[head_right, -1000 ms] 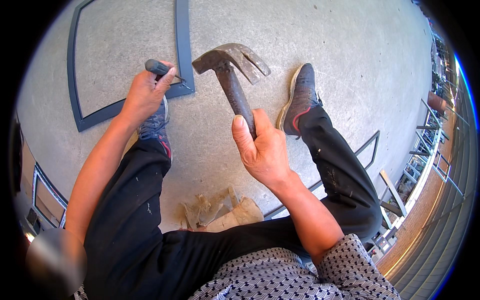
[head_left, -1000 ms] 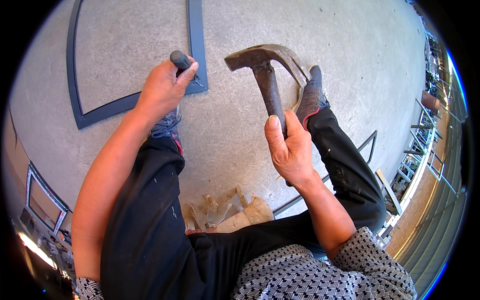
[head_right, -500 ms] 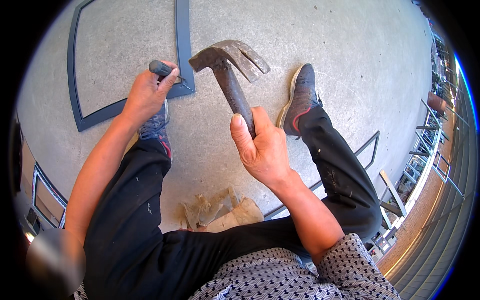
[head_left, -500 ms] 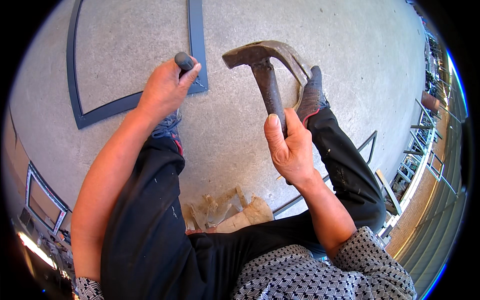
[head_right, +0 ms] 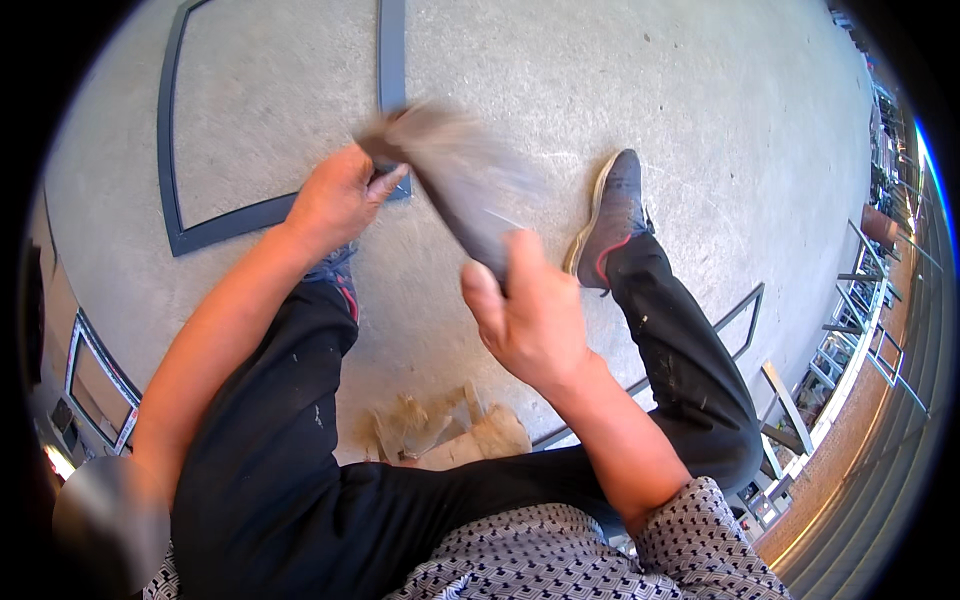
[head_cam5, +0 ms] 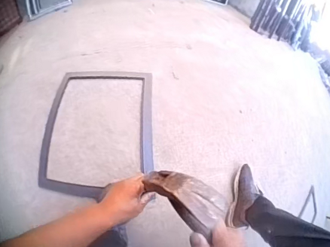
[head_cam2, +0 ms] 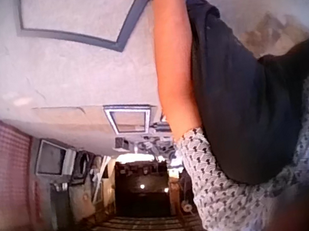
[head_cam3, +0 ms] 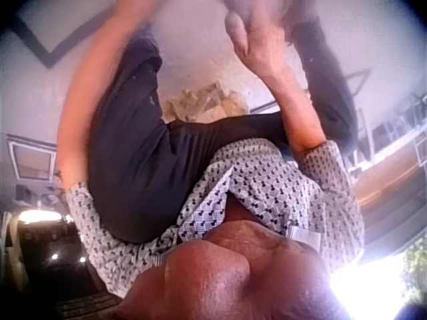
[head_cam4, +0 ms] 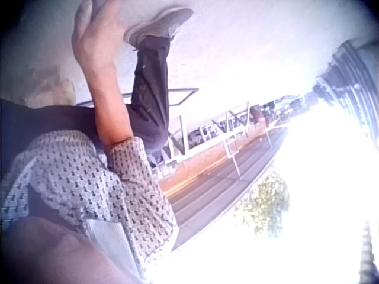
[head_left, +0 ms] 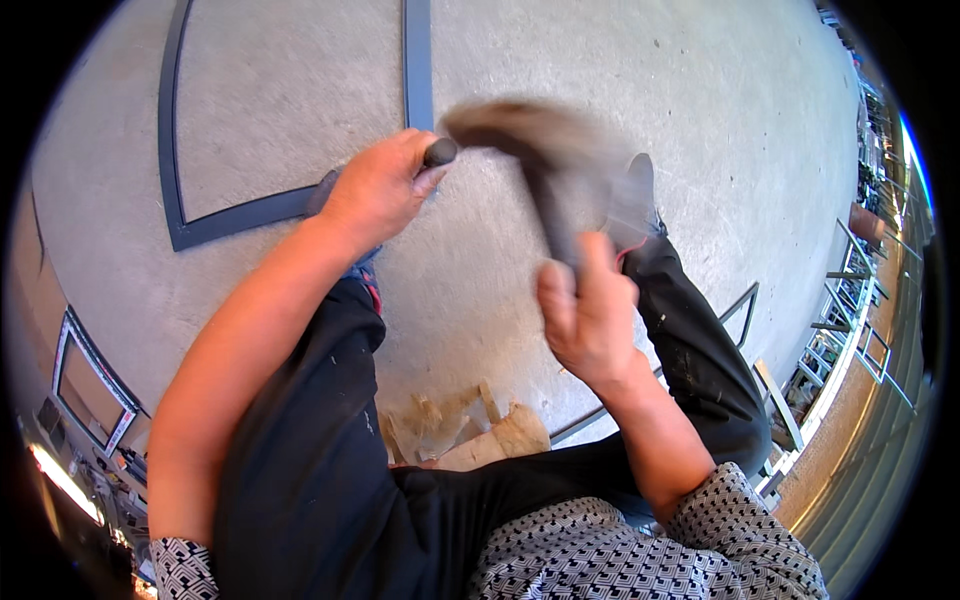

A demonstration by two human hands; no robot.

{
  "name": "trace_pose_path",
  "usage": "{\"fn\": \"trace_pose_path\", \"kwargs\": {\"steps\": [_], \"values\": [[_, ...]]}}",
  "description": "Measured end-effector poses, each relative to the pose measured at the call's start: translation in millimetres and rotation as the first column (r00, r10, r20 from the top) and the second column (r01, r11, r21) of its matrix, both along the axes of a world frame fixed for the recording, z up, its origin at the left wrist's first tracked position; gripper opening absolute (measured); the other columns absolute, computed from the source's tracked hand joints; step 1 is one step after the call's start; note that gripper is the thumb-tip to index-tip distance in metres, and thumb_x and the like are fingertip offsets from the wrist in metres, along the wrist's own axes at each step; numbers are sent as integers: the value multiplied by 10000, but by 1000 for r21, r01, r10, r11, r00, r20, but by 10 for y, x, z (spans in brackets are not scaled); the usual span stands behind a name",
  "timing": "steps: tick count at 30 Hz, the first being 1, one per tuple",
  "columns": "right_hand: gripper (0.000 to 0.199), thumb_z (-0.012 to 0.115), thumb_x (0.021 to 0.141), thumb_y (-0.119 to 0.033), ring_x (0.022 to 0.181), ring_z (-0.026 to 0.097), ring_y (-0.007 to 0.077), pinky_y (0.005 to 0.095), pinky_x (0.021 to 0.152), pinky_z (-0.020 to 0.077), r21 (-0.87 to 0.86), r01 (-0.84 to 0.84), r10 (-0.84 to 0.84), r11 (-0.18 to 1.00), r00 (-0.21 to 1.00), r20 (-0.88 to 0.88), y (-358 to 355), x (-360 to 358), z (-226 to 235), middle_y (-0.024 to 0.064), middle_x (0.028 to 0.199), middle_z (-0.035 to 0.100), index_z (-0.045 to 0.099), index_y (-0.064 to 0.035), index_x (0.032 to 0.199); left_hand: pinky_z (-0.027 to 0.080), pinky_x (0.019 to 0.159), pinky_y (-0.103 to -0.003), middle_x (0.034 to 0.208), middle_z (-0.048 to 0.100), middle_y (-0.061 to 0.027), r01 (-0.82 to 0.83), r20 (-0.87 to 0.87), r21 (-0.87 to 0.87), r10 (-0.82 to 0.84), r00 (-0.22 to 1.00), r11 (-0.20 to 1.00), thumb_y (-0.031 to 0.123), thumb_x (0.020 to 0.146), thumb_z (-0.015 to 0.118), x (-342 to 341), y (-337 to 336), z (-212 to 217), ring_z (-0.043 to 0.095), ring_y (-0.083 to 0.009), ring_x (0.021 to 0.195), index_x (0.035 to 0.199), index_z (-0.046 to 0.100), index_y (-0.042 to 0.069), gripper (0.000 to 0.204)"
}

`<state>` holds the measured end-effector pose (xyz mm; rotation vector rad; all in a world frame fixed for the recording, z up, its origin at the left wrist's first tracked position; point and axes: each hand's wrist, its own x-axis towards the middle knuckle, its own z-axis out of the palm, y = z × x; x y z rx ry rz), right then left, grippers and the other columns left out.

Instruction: The person sits on the floor and uses a hammer and a chisel-like tool to assemble a window frame. They repeatedly strike the frame corners to secure the joints and adjust the frame's position on the ground.

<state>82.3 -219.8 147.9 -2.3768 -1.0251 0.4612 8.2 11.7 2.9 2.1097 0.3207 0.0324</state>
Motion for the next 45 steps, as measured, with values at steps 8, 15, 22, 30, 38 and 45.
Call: {"fn": "trace_pose_path", "kwargs": {"steps": [8,15,22,30,38,45], "values": [[397,594,1076,-397,585,644,335,423,545,479,-127,240,-270,962,899,-346,-116,-74,-262,152,649,602,537,-20,965,529,819,-365,931,690,-88,-158,-329,-43,135,935,987,336,1038,661,-16,120,163,674,-229,891,1178,683,89,284],[378,643,1052,-443,459,364,47,260,400,323,-415,553,-537,723,70,-841,-324,-10,-893,-59,628,421,451,-149,911,569,934,-349,1035,661,-53,-732,-219,-362,711,668,577,426,1071,598,-594,690,-90,653,-163,999,1085,705,19,421],[387,638,1042,-473,464,432,100,295,429,399,-525,561,-651,640,32,-759,-844,-348,-1537,-30,653,459,468,-138,949,599,895,-376,994,631,-75,-851,-226,-496,920,320,175,248,1042,612,-1567,1108,-307,649,-174,881,1016,640,26,226],[478,617,1020,-418,830,735,410,491,744,580,-628,168,-507,760,758,-411,-1098,-406,-1949,271,857,713,588,59,992,546,780,-387,920,550,-22,-978,-538,-38,820,194,206,467,935,751,-1879,1042,-720,543,-147,802,1052,626,58,444],[380,603,997,-391,957,686,491,542,845,540,-593,21,-297,805,879,-373,-499,-178,-1589,269,955,732,648,-13,987,542,768,-393,1011,552,-100,-999,-716,-25,696,51,47,542,862,828,-1741,1111,-961,540,-208,886,1062,629,10,602],[360,609,994,-357,966,696,454,513,855,540,-351,170,-304,921,877,-372,308,101,-1732,254,980,736,649,1,1003,548,726,-400,1015,614,-125,-997,-677,34,732,-74,-69,473,859,854,-1635,1143,-1036,597,-251,911,1074,663,11,545]]}}
